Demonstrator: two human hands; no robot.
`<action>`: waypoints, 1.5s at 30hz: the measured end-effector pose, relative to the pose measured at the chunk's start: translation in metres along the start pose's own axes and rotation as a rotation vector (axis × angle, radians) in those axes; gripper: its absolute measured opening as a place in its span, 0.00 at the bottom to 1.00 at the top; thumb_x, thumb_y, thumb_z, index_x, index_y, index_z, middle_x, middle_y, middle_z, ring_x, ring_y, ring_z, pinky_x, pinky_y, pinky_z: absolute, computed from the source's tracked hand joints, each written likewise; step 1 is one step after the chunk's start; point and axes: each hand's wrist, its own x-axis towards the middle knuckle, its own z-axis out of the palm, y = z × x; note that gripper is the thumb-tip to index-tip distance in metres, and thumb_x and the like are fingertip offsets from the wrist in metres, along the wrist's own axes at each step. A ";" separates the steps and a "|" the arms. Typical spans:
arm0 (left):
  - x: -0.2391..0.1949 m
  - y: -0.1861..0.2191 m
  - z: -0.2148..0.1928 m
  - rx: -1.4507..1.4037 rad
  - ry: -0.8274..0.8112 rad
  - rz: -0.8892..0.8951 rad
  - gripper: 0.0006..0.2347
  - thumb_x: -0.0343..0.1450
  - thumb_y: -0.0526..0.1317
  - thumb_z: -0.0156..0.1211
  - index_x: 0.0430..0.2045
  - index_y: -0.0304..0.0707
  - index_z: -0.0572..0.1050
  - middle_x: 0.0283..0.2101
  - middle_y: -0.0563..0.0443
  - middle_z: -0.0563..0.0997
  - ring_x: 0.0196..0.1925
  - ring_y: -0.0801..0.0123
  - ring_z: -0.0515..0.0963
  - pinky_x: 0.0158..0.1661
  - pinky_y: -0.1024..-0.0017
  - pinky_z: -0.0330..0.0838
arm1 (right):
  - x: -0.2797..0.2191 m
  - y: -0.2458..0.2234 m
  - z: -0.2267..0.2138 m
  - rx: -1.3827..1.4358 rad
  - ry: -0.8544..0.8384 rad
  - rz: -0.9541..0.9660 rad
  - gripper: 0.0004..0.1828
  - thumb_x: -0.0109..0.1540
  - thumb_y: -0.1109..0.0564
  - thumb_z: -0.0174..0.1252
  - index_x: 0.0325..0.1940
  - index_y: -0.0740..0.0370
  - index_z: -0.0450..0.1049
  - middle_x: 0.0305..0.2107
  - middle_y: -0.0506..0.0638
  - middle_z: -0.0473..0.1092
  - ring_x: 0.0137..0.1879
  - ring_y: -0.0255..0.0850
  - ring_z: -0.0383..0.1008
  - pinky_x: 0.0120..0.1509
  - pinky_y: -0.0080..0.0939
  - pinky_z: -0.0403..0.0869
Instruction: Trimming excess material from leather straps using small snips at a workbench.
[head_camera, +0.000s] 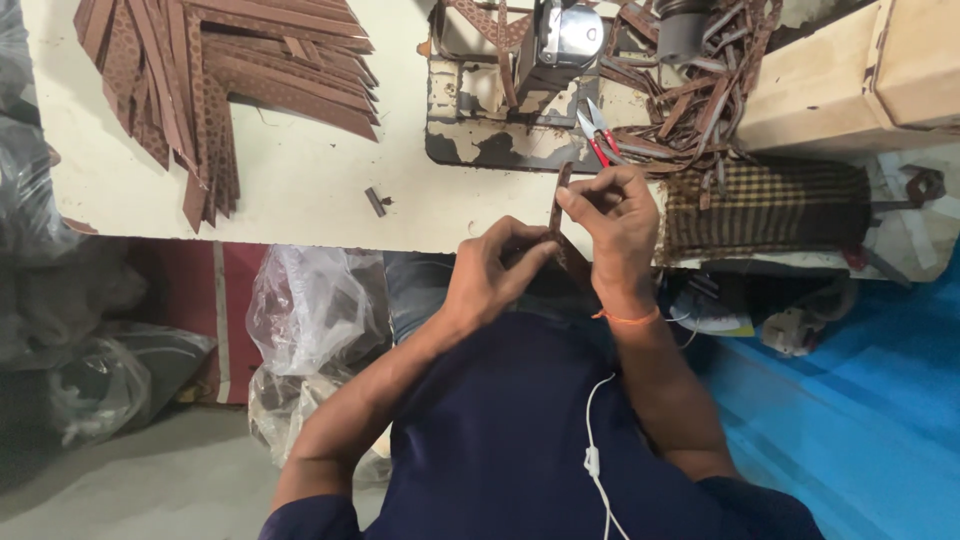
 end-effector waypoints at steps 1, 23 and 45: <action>0.001 -0.007 0.000 -0.134 -0.011 0.010 0.09 0.73 0.36 0.65 0.42 0.27 0.78 0.40 0.45 0.86 0.43 0.79 0.83 0.44 0.77 0.79 | 0.001 0.003 0.000 0.018 0.011 -0.006 0.15 0.62 0.69 0.67 0.44 0.62 0.67 0.38 0.52 0.76 0.45 0.33 0.76 0.54 0.33 0.76; 0.066 0.050 -0.042 0.042 -0.066 0.275 0.18 0.73 0.38 0.71 0.51 0.28 0.70 0.41 0.44 0.85 0.40 0.75 0.85 0.38 0.78 0.79 | -0.014 -0.077 0.024 -0.888 -0.312 -0.451 0.30 0.59 0.63 0.70 0.64 0.63 0.68 0.41 0.55 0.71 0.38 0.39 0.72 0.42 0.37 0.73; 0.148 0.082 -0.063 0.139 0.046 0.162 0.14 0.71 0.41 0.67 0.45 0.31 0.75 0.33 0.47 0.86 0.29 0.74 0.86 0.30 0.74 0.80 | 0.071 -0.104 0.059 -0.974 -0.199 -0.519 0.21 0.64 0.64 0.69 0.61 0.63 0.76 0.43 0.55 0.75 0.41 0.41 0.77 0.42 0.38 0.74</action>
